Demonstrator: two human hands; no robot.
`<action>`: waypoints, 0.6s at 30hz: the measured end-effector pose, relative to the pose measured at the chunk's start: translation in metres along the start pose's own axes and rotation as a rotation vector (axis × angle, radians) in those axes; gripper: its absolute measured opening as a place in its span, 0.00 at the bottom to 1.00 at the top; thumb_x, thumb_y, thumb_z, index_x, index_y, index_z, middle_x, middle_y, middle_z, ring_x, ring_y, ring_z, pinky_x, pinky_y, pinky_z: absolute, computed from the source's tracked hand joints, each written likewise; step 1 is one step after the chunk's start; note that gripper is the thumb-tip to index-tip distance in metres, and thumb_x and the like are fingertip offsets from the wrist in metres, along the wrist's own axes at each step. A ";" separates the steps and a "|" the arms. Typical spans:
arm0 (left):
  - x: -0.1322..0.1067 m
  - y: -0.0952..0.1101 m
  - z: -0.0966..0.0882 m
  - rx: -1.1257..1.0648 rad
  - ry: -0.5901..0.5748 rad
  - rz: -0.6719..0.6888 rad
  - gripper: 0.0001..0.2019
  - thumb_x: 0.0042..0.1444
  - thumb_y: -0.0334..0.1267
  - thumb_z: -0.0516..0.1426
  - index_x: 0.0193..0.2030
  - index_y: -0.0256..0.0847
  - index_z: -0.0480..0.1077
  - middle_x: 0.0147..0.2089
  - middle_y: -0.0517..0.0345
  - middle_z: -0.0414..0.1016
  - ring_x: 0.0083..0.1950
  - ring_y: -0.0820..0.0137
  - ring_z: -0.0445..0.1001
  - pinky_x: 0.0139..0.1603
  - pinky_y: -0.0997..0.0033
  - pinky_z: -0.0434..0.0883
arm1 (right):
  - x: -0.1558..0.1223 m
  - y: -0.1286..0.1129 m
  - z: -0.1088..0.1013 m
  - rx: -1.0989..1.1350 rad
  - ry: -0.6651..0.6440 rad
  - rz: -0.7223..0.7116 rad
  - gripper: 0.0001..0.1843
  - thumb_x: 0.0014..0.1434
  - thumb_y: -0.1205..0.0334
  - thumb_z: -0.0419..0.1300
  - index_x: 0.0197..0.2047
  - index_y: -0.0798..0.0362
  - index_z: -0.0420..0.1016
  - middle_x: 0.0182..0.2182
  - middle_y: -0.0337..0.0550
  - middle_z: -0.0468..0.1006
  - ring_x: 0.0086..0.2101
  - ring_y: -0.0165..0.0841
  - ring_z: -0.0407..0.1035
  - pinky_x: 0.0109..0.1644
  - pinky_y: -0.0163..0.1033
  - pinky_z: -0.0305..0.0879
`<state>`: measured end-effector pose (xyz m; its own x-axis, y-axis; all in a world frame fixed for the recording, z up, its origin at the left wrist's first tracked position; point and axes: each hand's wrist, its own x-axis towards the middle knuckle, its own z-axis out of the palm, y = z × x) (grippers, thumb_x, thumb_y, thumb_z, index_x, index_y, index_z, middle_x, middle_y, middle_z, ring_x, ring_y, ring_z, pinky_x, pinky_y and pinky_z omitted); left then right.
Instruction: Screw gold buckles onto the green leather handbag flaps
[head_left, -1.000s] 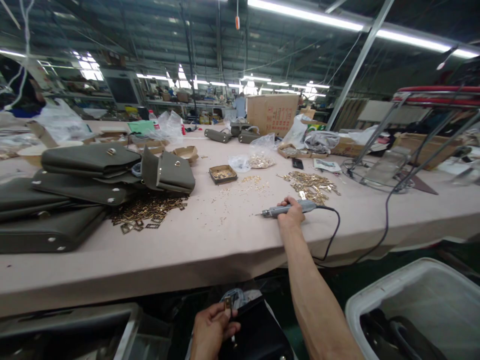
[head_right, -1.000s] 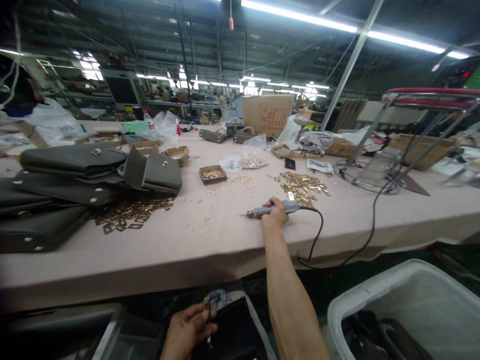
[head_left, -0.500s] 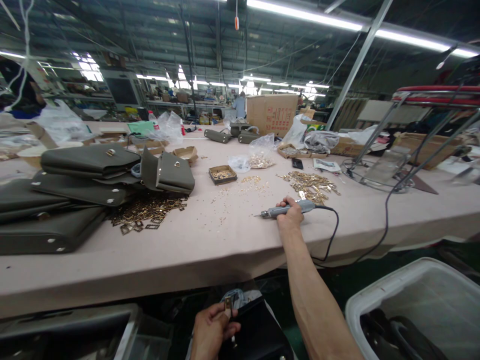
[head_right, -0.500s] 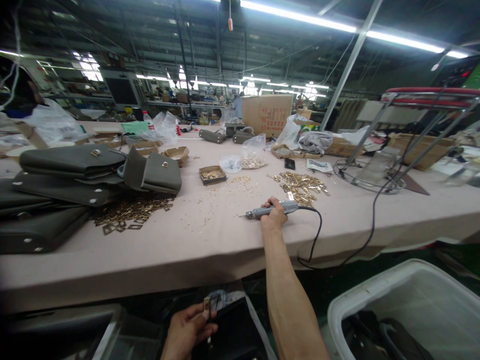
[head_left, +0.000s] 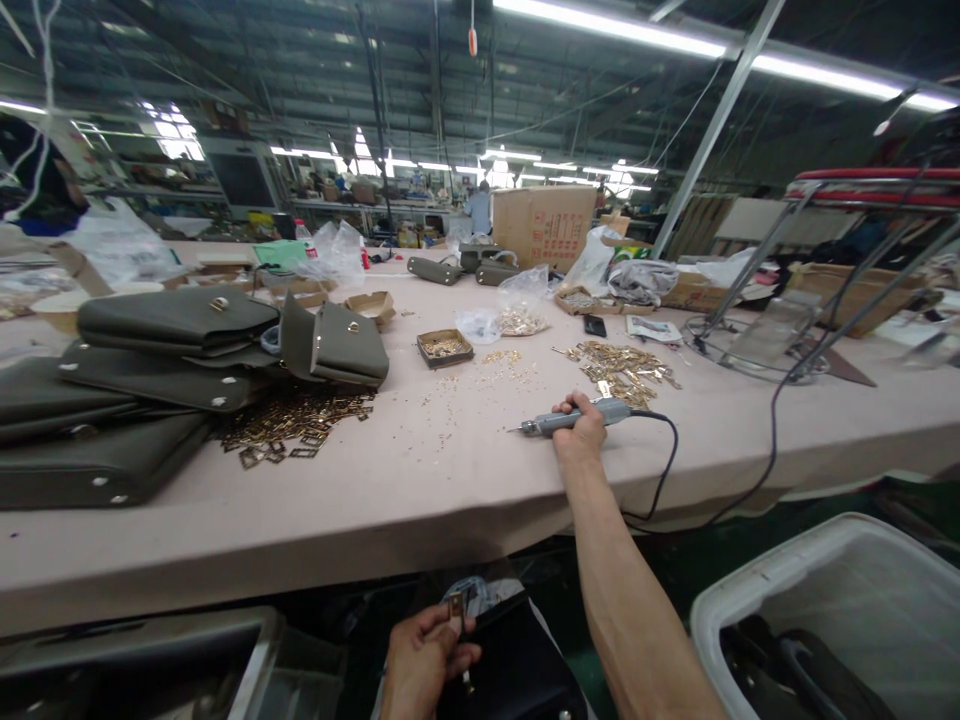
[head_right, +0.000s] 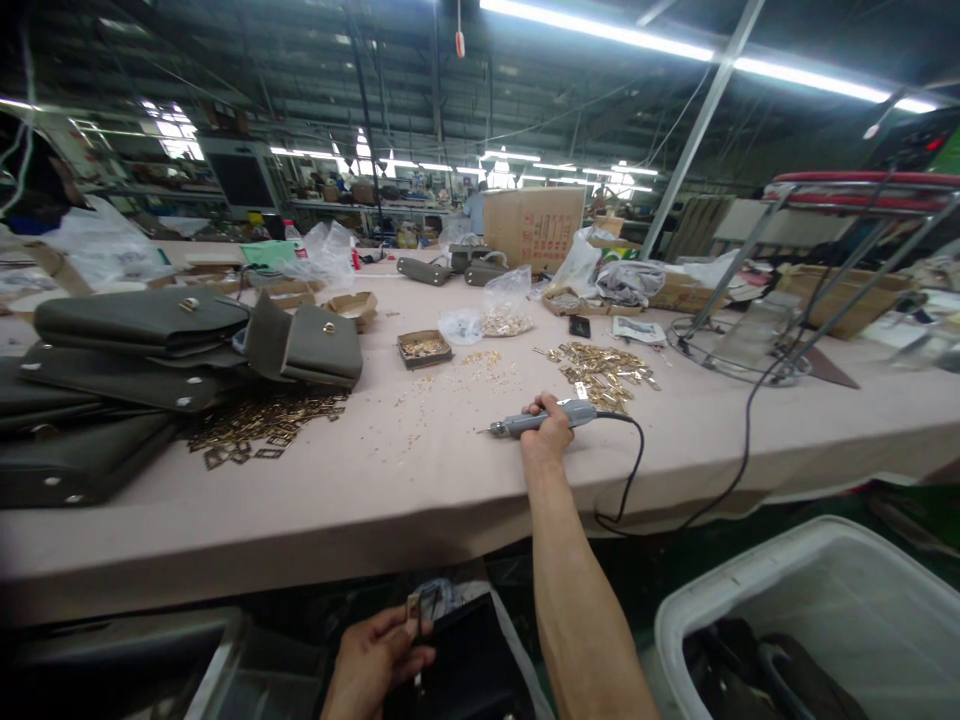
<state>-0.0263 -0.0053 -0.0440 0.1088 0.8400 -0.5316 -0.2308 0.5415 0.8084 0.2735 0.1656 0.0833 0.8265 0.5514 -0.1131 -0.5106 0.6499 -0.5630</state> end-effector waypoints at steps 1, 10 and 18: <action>0.000 0.000 0.000 0.003 -0.001 0.001 0.13 0.50 0.32 0.69 0.41 0.27 0.79 0.36 0.39 0.84 0.26 0.63 0.82 0.29 0.71 0.80 | 0.000 0.000 0.000 0.004 -0.010 0.001 0.13 0.53 0.68 0.69 0.33 0.54 0.67 0.25 0.32 0.70 0.21 0.24 0.63 0.26 0.31 0.70; 0.004 -0.004 -0.004 0.036 -0.019 -0.001 0.13 0.51 0.33 0.67 0.43 0.27 0.78 0.38 0.39 0.84 0.27 0.62 0.82 0.31 0.69 0.80 | -0.001 -0.001 -0.003 0.023 -0.060 0.004 0.13 0.53 0.71 0.68 0.34 0.53 0.66 0.25 0.31 0.69 0.21 0.24 0.62 0.27 0.31 0.69; 0.004 -0.005 -0.005 0.029 -0.029 0.014 0.14 0.51 0.33 0.67 0.43 0.27 0.78 0.38 0.38 0.84 0.27 0.63 0.82 0.31 0.70 0.80 | -0.001 -0.001 -0.004 0.047 -0.110 0.027 0.12 0.52 0.72 0.66 0.34 0.53 0.65 0.25 0.31 0.69 0.21 0.23 0.62 0.28 0.31 0.68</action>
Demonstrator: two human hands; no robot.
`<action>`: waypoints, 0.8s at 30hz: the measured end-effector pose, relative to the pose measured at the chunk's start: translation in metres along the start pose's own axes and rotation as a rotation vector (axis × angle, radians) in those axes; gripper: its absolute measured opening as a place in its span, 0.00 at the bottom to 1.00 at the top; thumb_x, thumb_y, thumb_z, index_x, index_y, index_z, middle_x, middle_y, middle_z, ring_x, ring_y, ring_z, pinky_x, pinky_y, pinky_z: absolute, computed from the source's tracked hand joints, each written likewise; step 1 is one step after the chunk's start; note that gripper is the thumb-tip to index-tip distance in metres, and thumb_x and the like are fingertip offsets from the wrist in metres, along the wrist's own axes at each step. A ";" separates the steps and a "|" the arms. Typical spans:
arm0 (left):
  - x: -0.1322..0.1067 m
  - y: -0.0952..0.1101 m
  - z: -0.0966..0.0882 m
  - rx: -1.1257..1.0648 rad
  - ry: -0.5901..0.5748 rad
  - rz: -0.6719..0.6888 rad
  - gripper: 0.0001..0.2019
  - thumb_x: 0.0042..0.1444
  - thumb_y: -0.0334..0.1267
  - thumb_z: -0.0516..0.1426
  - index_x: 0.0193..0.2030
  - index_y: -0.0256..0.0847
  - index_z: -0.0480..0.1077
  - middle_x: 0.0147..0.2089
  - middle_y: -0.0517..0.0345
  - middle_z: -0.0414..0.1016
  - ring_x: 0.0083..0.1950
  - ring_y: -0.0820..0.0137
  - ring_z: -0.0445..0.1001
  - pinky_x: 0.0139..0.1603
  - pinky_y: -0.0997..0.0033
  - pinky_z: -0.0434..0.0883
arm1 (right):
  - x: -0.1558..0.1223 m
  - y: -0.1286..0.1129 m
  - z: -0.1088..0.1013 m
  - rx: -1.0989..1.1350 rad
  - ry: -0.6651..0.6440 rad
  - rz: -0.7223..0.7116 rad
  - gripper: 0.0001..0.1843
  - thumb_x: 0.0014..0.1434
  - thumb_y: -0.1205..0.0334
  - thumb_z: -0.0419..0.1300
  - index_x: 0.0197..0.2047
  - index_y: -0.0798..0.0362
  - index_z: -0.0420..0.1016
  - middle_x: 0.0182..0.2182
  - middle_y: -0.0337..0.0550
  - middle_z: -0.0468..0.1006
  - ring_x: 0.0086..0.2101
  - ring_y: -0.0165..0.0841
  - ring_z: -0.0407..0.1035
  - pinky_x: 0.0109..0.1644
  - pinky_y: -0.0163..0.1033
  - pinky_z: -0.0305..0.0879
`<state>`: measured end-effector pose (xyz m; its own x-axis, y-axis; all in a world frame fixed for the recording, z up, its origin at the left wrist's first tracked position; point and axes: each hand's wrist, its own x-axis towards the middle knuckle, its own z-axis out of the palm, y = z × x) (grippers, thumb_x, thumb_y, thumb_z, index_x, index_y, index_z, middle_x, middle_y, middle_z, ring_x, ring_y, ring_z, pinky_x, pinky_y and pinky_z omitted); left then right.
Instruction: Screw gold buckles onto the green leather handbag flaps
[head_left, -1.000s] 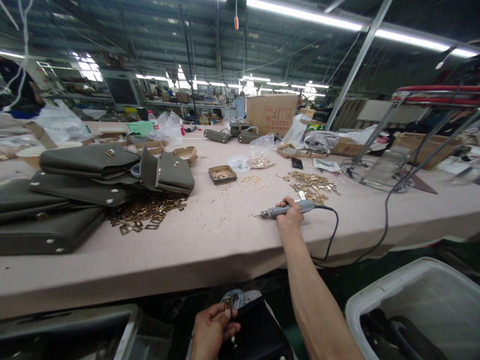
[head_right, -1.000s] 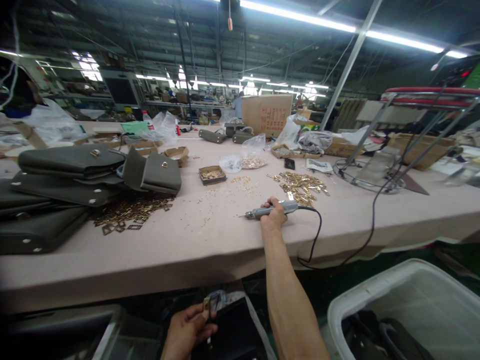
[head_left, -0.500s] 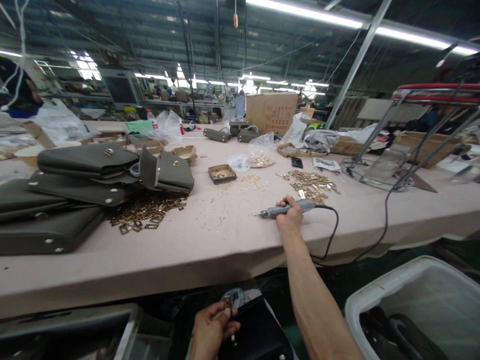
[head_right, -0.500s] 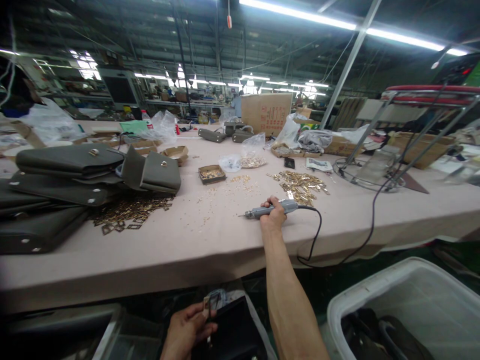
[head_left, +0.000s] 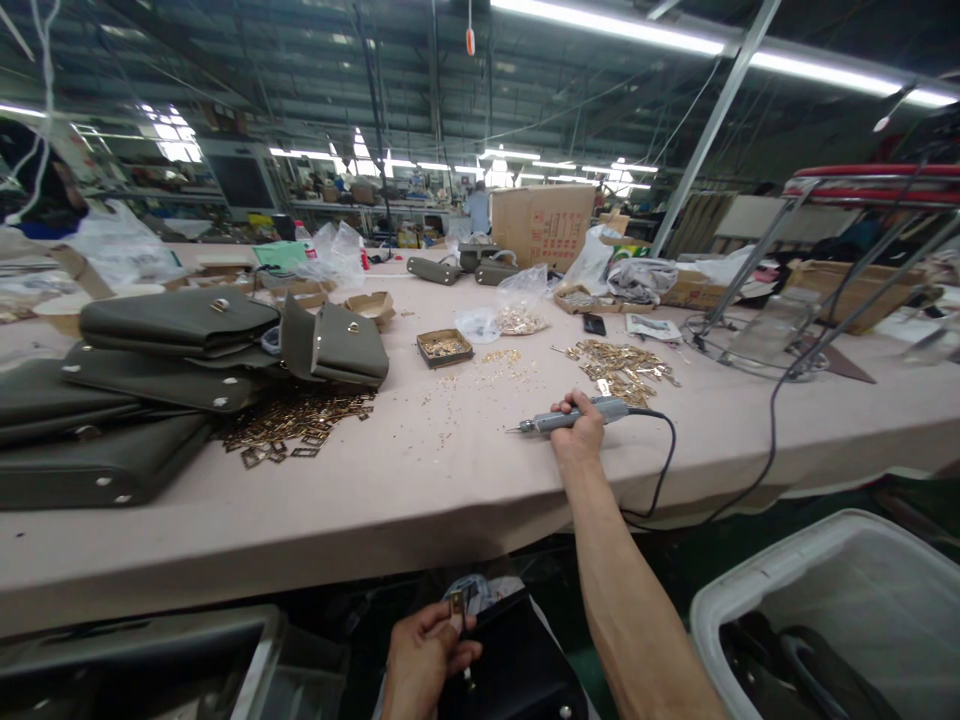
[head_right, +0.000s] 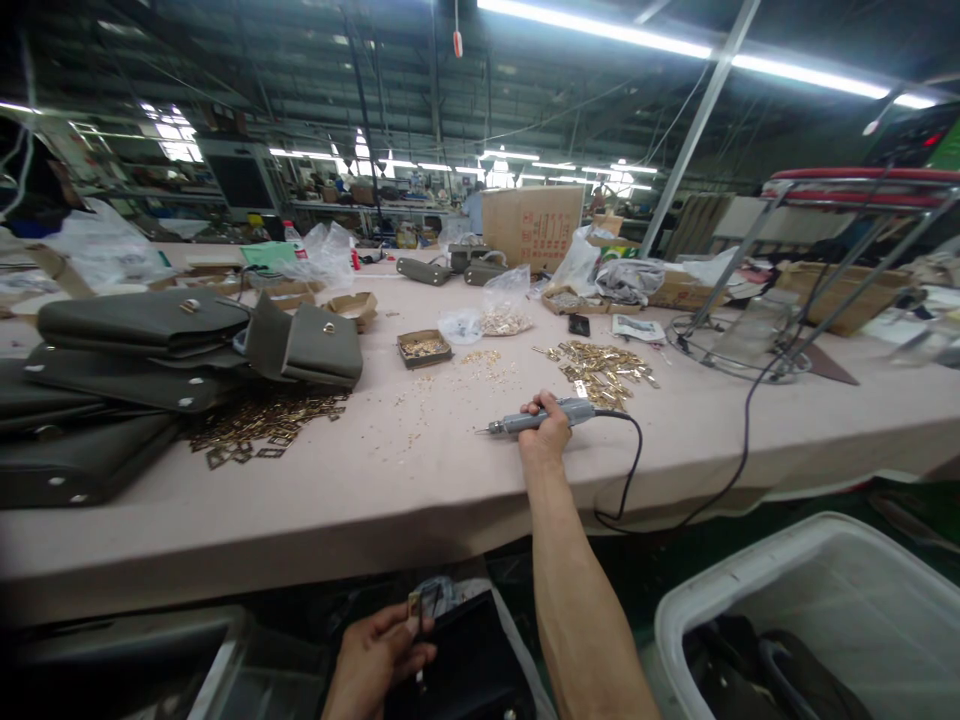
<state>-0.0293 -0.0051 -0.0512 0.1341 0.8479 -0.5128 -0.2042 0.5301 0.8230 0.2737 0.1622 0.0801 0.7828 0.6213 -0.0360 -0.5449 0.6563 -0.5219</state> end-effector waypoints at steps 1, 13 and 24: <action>0.000 0.000 0.000 -0.007 0.001 -0.002 0.14 0.51 0.33 0.68 0.43 0.27 0.79 0.38 0.38 0.84 0.27 0.63 0.82 0.31 0.70 0.80 | 0.000 0.000 0.000 0.003 -0.006 0.002 0.12 0.51 0.72 0.66 0.34 0.53 0.65 0.25 0.31 0.69 0.21 0.23 0.61 0.28 0.31 0.68; -0.002 0.000 -0.001 0.016 -0.014 -0.005 0.16 0.51 0.35 0.67 0.44 0.28 0.78 0.40 0.39 0.84 0.28 0.62 0.83 0.33 0.68 0.81 | -0.003 -0.001 0.000 0.009 -0.077 0.020 0.14 0.51 0.70 0.68 0.33 0.52 0.65 0.25 0.30 0.68 0.21 0.23 0.61 0.28 0.32 0.68; -0.002 0.000 0.000 0.015 -0.005 -0.006 0.13 0.52 0.33 0.66 0.43 0.29 0.78 0.38 0.41 0.84 0.28 0.63 0.83 0.33 0.68 0.81 | -0.002 0.001 0.000 -0.007 -0.046 0.021 0.14 0.49 0.71 0.68 0.33 0.52 0.65 0.24 0.30 0.68 0.21 0.23 0.61 0.27 0.32 0.68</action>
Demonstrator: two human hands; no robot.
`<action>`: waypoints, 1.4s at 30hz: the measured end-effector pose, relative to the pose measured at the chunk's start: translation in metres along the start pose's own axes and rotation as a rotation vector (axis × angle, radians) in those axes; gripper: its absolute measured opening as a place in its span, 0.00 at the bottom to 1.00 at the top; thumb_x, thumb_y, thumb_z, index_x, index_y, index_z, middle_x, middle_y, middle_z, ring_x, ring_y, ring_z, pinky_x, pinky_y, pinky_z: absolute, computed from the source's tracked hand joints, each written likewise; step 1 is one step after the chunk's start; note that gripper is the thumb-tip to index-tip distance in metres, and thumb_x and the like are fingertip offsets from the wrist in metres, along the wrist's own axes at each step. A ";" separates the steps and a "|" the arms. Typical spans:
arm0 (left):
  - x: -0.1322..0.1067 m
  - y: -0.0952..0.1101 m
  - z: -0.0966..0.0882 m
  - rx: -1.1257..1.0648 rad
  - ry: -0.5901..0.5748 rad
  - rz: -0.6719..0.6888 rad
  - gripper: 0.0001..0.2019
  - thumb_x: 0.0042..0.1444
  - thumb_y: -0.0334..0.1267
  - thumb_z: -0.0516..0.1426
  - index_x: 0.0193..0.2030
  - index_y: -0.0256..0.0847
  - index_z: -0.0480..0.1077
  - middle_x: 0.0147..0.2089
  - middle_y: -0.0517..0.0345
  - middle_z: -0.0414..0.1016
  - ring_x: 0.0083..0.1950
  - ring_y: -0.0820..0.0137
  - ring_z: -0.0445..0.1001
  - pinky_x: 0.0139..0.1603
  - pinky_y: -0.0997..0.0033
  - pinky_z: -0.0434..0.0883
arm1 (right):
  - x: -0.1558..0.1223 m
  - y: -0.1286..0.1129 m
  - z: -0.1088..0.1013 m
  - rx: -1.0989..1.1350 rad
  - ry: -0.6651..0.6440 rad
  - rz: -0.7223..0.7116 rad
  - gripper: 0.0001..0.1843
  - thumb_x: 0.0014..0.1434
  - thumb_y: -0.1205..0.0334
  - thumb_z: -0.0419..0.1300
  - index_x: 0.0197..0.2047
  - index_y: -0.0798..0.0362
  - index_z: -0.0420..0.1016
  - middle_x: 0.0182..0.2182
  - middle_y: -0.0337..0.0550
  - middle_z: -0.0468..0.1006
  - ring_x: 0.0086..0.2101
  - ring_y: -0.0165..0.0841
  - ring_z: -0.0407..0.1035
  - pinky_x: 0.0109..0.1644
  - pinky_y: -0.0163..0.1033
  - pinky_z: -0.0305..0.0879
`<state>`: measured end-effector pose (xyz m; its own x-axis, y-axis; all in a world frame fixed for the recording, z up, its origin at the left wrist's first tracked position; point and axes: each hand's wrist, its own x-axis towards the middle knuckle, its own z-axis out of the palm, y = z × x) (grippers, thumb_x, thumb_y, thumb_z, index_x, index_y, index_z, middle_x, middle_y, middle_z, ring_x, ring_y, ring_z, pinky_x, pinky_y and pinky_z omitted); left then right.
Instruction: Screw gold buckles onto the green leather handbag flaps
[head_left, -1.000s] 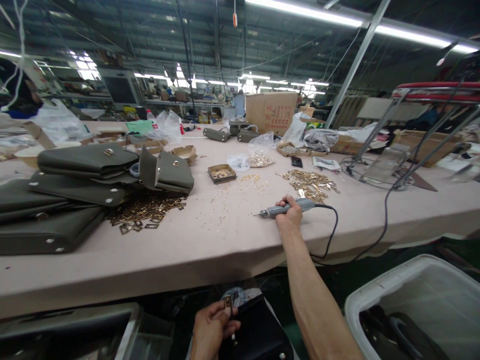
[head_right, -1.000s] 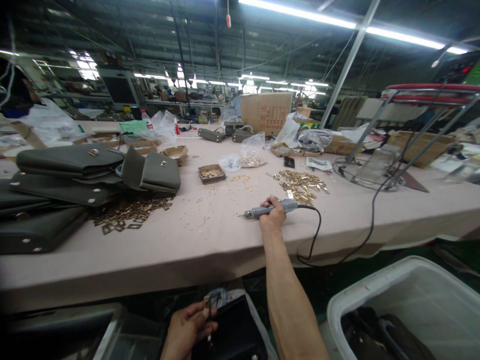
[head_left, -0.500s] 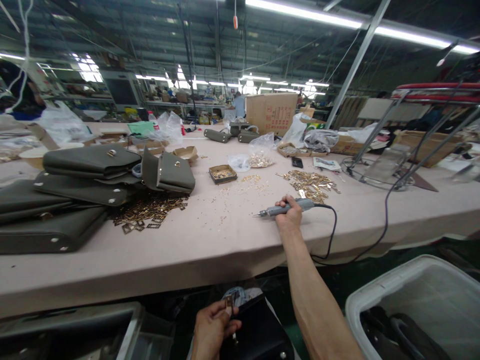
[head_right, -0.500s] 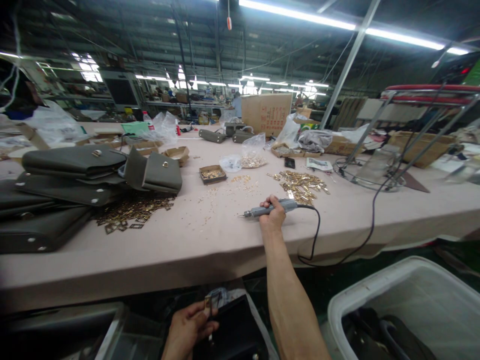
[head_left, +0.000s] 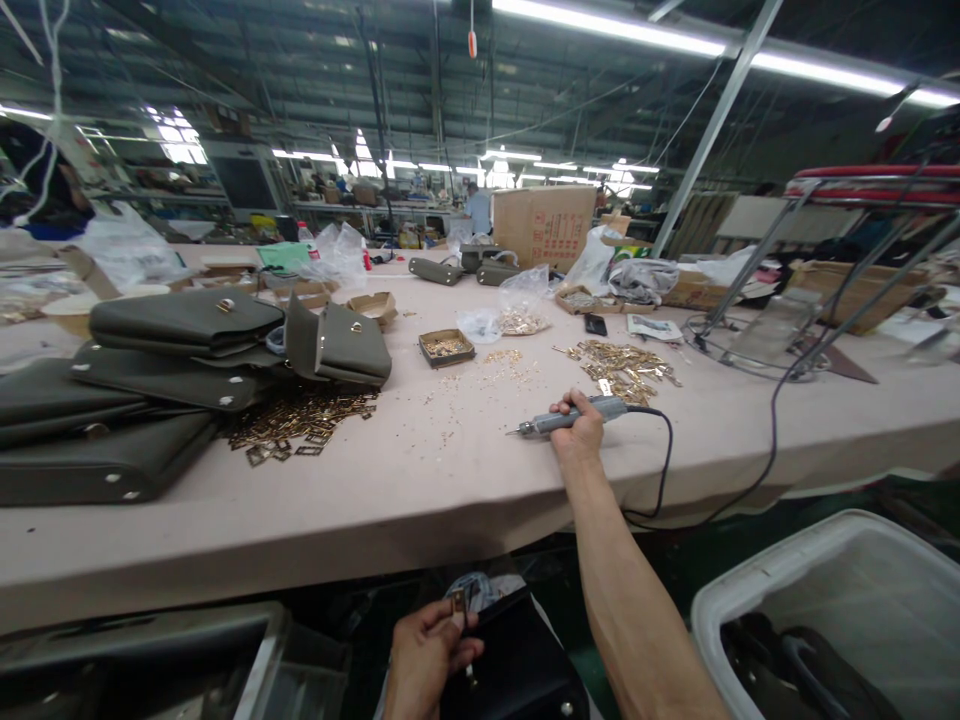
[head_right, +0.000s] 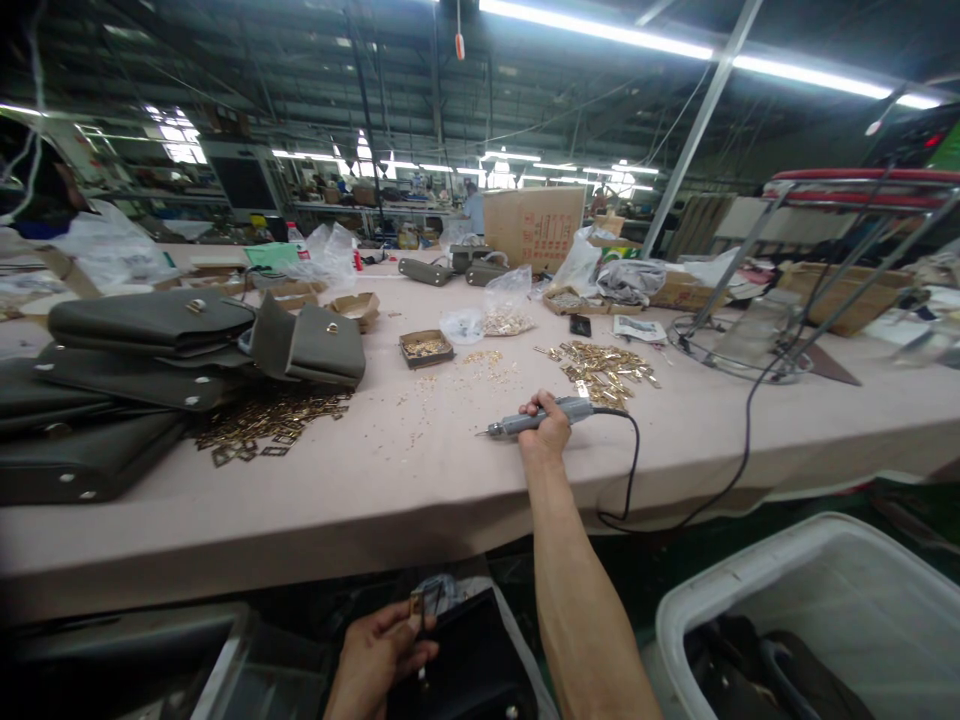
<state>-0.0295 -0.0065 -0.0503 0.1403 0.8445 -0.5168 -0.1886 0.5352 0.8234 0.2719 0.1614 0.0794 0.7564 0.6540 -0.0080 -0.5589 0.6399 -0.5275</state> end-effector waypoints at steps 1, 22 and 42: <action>0.000 0.000 0.000 -0.002 0.002 -0.001 0.13 0.52 0.33 0.66 0.44 0.29 0.78 0.38 0.41 0.84 0.28 0.63 0.82 0.33 0.68 0.81 | 0.000 0.000 0.000 -0.003 0.001 0.000 0.14 0.49 0.71 0.68 0.33 0.52 0.65 0.24 0.30 0.68 0.21 0.23 0.61 0.27 0.32 0.68; 0.009 -0.006 -0.004 -0.012 -0.014 -0.006 0.12 0.55 0.33 0.65 0.45 0.28 0.78 0.40 0.39 0.84 0.31 0.61 0.84 0.34 0.69 0.81 | -0.005 -0.005 0.005 0.027 -0.001 0.015 0.14 0.51 0.71 0.68 0.32 0.52 0.65 0.24 0.30 0.67 0.21 0.24 0.61 0.27 0.32 0.68; 0.007 0.002 0.005 0.023 0.145 0.042 0.16 0.54 0.44 0.67 0.34 0.27 0.81 0.34 0.42 0.83 0.24 0.65 0.82 0.12 0.82 0.65 | -0.200 -0.022 -0.036 -0.274 -0.220 0.228 0.13 0.51 0.68 0.71 0.36 0.52 0.71 0.25 0.33 0.67 0.23 0.25 0.59 0.30 0.34 0.64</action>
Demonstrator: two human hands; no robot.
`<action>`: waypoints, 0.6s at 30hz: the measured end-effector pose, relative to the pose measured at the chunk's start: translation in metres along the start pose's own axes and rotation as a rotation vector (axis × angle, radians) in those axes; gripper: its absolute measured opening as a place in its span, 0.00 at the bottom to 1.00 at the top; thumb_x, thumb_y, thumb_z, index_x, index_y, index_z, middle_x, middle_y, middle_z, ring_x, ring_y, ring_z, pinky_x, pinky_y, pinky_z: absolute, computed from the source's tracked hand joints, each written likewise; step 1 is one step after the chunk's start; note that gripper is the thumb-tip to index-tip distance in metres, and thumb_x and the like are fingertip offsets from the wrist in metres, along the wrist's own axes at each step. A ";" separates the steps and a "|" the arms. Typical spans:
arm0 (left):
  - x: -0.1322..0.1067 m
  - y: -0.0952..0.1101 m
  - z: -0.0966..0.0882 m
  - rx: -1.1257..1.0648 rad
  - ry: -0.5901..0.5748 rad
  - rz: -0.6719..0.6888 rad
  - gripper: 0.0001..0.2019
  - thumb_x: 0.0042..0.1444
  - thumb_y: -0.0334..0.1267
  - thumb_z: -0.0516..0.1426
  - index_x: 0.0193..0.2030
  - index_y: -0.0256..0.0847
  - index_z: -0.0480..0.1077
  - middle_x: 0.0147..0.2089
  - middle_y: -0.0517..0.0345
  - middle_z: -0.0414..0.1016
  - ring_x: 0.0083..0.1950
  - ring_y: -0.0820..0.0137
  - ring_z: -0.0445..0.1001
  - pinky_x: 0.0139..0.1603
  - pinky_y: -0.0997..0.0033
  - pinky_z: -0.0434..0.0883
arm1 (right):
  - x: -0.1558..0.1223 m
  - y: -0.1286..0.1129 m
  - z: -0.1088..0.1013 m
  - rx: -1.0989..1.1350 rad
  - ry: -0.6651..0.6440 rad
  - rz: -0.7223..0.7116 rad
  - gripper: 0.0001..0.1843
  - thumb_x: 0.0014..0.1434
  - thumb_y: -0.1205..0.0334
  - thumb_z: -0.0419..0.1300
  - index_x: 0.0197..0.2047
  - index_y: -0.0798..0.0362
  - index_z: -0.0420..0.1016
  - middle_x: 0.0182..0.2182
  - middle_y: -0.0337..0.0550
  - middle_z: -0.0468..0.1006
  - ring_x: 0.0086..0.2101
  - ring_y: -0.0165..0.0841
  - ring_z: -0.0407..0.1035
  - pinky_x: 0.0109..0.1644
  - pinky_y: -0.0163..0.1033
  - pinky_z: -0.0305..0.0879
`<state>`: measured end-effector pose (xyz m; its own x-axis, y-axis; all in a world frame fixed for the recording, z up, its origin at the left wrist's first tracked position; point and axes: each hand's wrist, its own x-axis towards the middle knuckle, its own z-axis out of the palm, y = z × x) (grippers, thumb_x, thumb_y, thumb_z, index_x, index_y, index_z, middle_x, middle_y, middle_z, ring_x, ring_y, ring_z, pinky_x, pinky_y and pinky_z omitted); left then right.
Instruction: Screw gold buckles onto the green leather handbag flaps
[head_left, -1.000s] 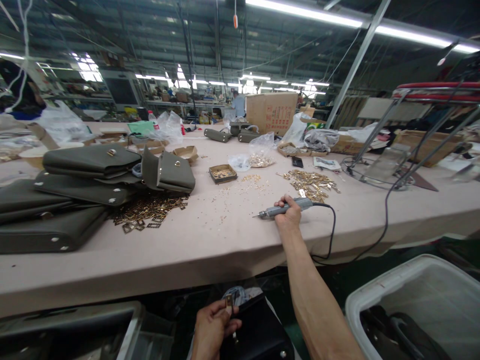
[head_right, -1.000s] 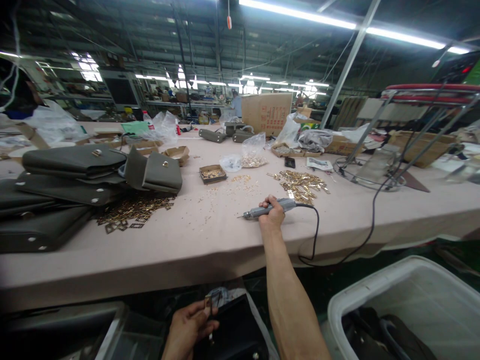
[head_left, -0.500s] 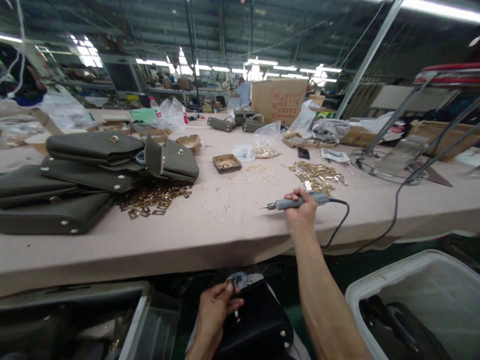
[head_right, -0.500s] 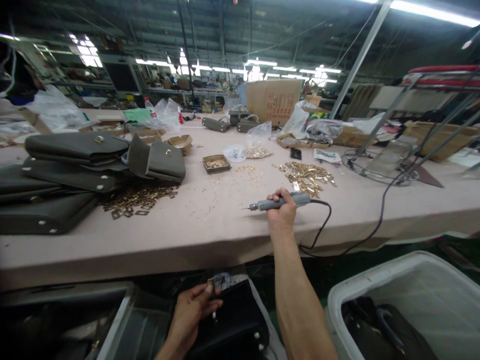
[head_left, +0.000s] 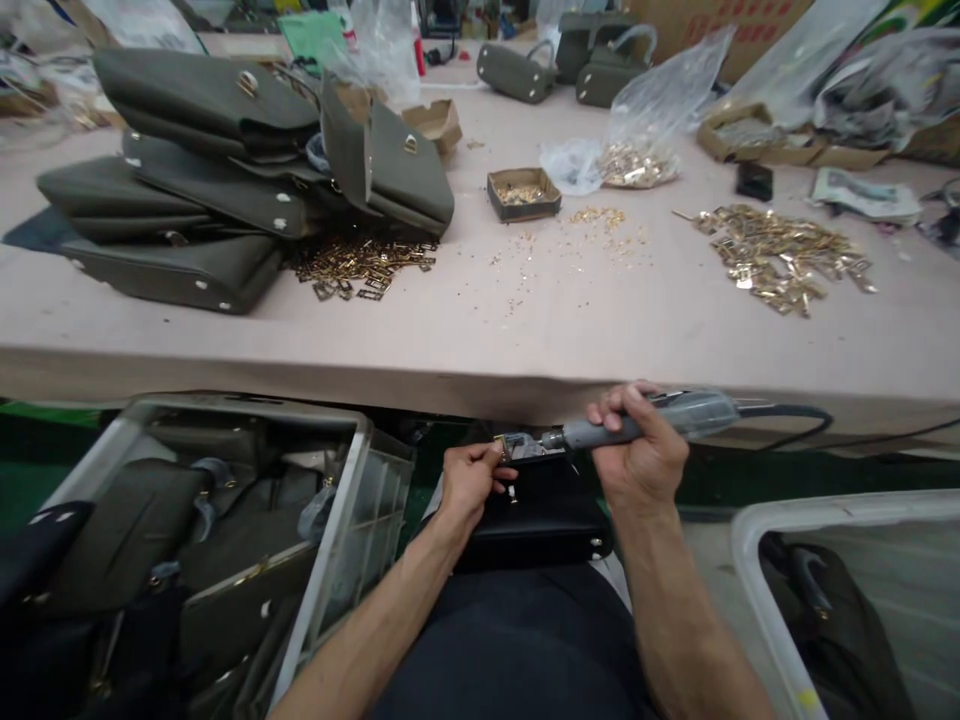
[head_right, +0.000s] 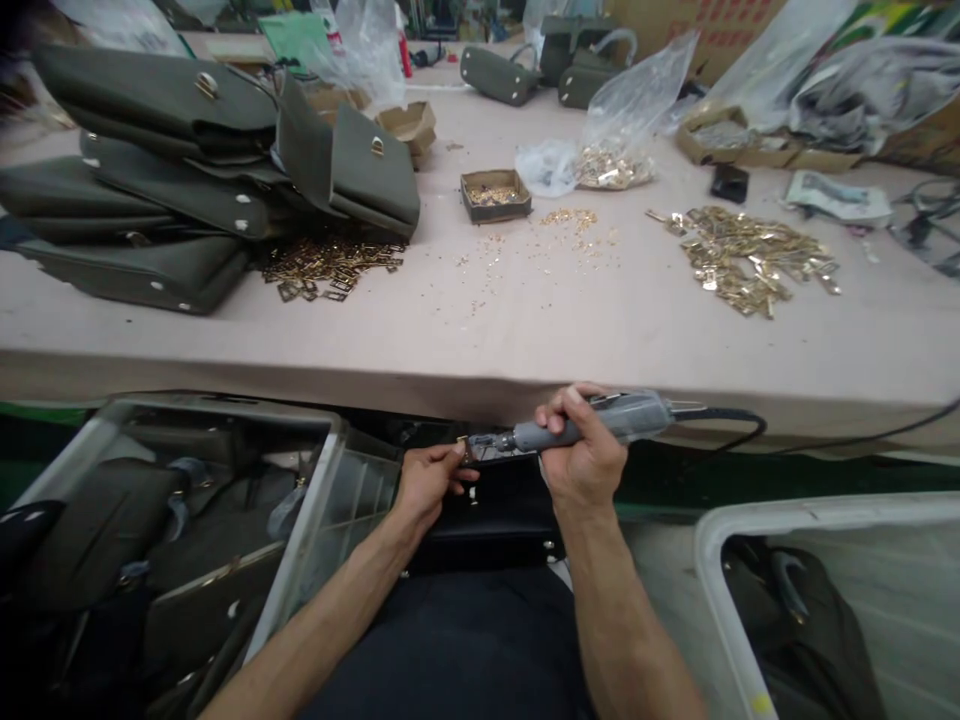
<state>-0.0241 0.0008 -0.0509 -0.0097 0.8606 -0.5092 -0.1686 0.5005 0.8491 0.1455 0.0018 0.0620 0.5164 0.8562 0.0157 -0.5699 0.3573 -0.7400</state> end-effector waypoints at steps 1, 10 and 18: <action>0.000 0.001 0.000 -0.011 0.000 -0.012 0.15 0.54 0.43 0.67 0.34 0.27 0.81 0.34 0.42 0.84 0.24 0.65 0.81 0.14 0.81 0.67 | -0.005 0.008 0.001 -0.023 -0.002 0.000 0.13 0.52 0.67 0.71 0.37 0.52 0.71 0.25 0.33 0.67 0.23 0.26 0.60 0.31 0.35 0.64; -0.004 0.007 0.001 -0.088 0.025 -0.072 0.10 0.53 0.35 0.68 0.33 0.25 0.81 0.26 0.45 0.81 0.22 0.65 0.80 0.21 0.76 0.77 | -0.032 0.038 0.013 -0.185 -0.091 -0.086 0.09 0.55 0.66 0.70 0.36 0.52 0.74 0.25 0.34 0.69 0.22 0.29 0.63 0.31 0.40 0.62; -0.005 0.009 0.000 -0.116 0.030 -0.081 0.09 0.53 0.33 0.67 0.29 0.25 0.80 0.24 0.46 0.80 0.21 0.66 0.80 0.22 0.75 0.78 | -0.035 0.047 0.014 -0.247 -0.140 -0.150 0.07 0.57 0.67 0.69 0.37 0.52 0.74 0.25 0.35 0.70 0.22 0.29 0.64 0.30 0.40 0.62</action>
<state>-0.0256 0.0009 -0.0406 -0.0203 0.8139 -0.5807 -0.2827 0.5525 0.7841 0.0914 -0.0059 0.0361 0.4803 0.8500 0.2163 -0.3126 0.3963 -0.8633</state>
